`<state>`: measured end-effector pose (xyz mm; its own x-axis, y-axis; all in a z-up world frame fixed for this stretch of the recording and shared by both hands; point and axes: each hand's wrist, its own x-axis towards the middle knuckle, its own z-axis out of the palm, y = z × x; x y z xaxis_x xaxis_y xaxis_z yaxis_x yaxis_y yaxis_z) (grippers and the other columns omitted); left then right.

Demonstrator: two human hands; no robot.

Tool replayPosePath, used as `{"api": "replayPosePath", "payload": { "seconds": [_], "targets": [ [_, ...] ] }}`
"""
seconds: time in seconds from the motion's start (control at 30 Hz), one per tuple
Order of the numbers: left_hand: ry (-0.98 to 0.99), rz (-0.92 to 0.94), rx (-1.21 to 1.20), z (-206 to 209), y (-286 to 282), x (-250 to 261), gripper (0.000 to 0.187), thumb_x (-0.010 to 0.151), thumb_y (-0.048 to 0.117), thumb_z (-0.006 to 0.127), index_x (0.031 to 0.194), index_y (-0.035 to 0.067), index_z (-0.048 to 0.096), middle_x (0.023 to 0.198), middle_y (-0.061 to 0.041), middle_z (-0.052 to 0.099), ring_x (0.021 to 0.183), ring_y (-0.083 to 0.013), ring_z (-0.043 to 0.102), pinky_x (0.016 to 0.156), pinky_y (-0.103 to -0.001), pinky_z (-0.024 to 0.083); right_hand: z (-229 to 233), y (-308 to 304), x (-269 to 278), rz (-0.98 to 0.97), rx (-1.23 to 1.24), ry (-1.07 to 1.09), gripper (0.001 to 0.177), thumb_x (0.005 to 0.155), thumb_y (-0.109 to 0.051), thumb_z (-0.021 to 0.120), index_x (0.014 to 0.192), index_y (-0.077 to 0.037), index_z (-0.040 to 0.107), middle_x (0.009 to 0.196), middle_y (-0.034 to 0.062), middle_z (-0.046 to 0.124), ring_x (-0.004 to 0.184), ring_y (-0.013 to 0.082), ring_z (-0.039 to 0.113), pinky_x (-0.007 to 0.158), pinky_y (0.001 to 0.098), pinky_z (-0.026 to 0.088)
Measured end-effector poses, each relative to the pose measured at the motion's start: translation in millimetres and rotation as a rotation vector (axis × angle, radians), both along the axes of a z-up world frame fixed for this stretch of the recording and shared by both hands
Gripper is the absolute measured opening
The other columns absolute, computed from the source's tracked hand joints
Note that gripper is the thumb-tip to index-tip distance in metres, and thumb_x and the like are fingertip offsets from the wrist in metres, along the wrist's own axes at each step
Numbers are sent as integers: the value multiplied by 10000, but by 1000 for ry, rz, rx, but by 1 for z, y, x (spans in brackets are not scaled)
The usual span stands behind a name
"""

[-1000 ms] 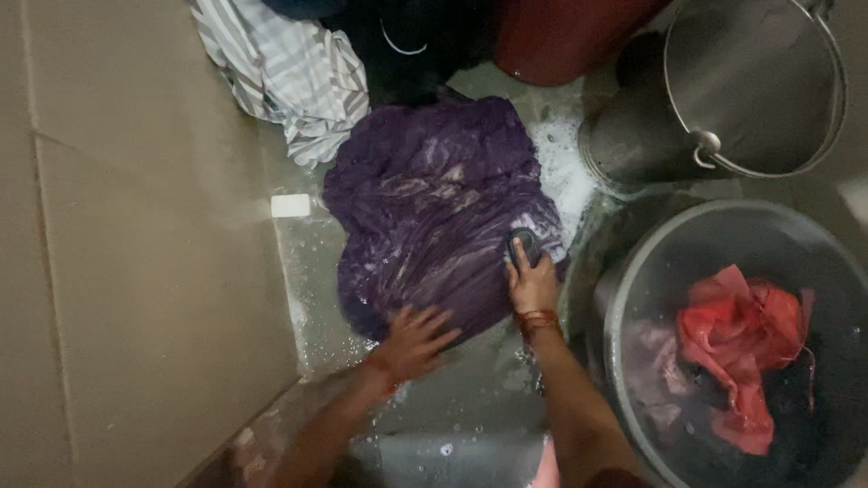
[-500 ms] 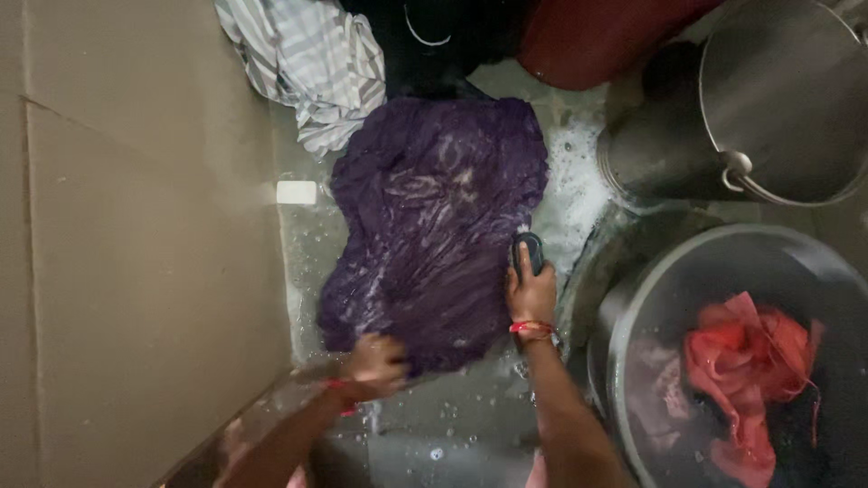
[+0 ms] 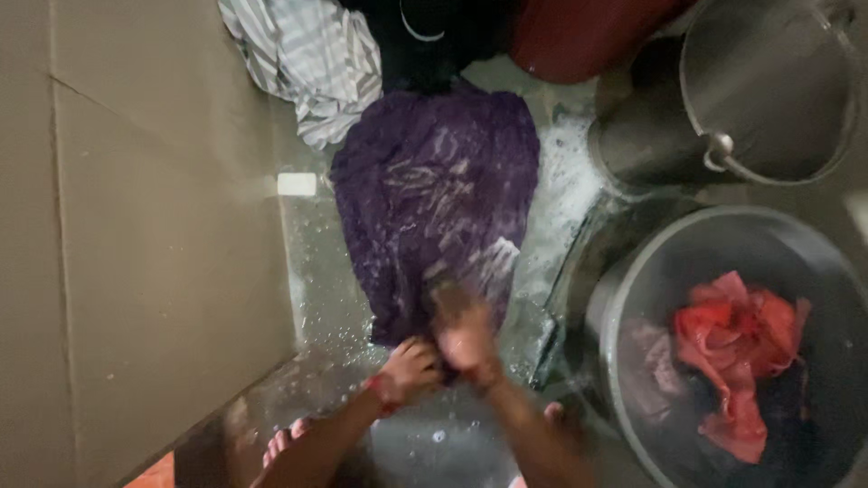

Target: The person hand-washes a purple garment on a wet tiled floor using a bar of soap and a scrub brush. They scrub the fabric, rinse it under running water from a tap, and wring it out before placing it into a basin.

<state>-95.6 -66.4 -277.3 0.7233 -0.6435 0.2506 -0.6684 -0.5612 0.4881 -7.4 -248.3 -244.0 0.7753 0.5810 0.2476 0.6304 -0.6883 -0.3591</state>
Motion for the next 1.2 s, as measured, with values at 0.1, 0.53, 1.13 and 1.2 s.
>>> {"api": "replayPosePath", "payload": {
  "seconds": [0.1,0.53,1.13,1.2],
  "targets": [
    [268,-92,172,-2,34,-65,281,870,327,702,1111,185,739,1089,-61,675,1088,-279,588,997,-500,403,-5,30,-35,520,-144,92,376,1020,-271,637,1384,-177,647,1290,126,693,1176,347,630,1008,611,439],
    [184,-66,142,-14,49,-86,168,820,326,706,918,190,687,967,11,661,1056,-225,630,979,-439,436,65,27,22,494,-321,238,440,974,-329,523,1412,-376,509,1609,15,365,1373,278,528,1143,548,347],
    [341,-33,82,-5,-14,-16,686,860,420,658,1477,156,516,1600,-203,364,1476,-402,331,1197,-548,241,42,-10,125,-482,222,333,400,1054,-356,650,1399,-162,596,1242,274,638,996,396,668,874,528,546],
    [304,44,309,-20,7,3,656,860,339,652,1474,164,501,1530,-246,356,1422,-423,308,1157,-575,223,20,-65,142,-386,-199,-275,597,905,-243,734,1478,-237,567,1389,326,544,1151,493,606,960,547,521]
  ]
}}
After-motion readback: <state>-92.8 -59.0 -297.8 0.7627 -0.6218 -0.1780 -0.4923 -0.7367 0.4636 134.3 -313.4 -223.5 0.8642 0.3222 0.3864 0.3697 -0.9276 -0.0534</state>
